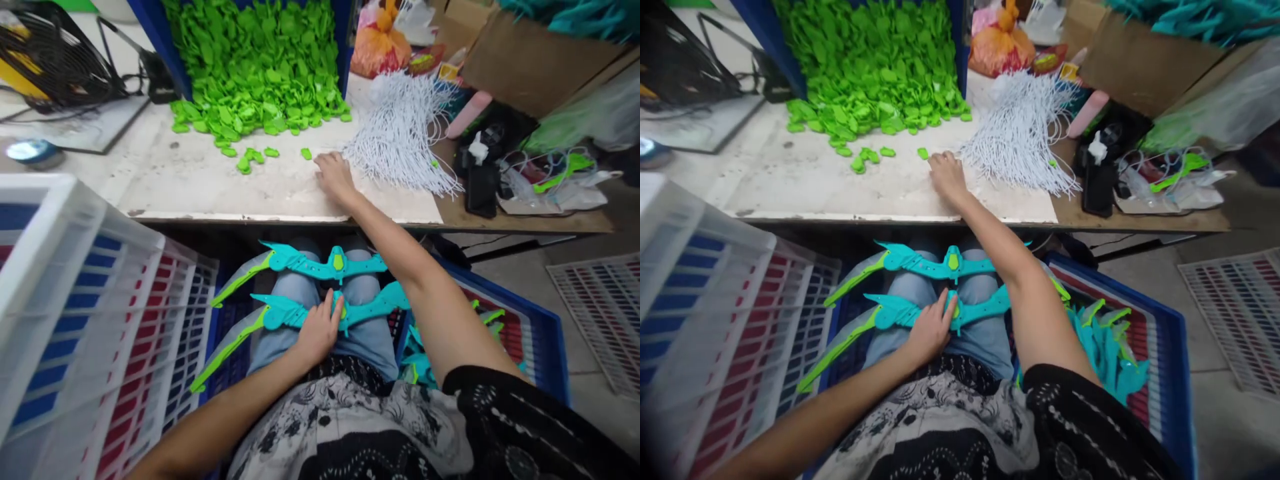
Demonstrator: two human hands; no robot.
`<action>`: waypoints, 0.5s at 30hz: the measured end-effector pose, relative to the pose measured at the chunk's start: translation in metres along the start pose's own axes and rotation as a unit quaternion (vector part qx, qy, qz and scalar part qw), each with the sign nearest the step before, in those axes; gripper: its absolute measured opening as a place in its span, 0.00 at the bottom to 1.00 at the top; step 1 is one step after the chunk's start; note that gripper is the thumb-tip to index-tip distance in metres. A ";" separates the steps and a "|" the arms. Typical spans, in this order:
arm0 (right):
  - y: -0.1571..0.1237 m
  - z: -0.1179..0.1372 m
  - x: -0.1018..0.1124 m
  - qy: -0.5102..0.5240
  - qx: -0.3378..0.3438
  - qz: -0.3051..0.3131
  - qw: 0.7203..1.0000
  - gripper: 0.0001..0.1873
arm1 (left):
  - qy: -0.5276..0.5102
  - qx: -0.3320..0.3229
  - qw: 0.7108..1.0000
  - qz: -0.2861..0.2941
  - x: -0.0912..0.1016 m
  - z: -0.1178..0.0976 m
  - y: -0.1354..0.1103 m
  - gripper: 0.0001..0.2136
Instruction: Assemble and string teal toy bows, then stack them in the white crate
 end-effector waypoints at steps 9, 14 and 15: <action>0.051 -0.004 -0.016 -0.027 -0.024 0.021 0.999 0.17 | -0.053 -0.018 0.992 0.111 0.032 0.006 0.003 0.29; -0.022 -0.017 0.003 0.158 -0.138 0.049 0.976 0.15 | -0.141 -0.064 0.964 0.217 0.041 0.003 0.007 0.19; -0.036 -0.022 0.006 0.176 -0.159 0.057 0.970 0.15 | -0.149 -0.061 0.957 0.240 0.039 0.005 0.013 0.18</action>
Point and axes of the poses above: each hand's wrist, its own y-axis towards the middle knuckle, its own x-axis out of the back of the hand, z = x × y, the point moved 7 cm from there along y, towards the middle knuckle, and after that the axes turned 13 degrees about x, right-handed, at the moved point
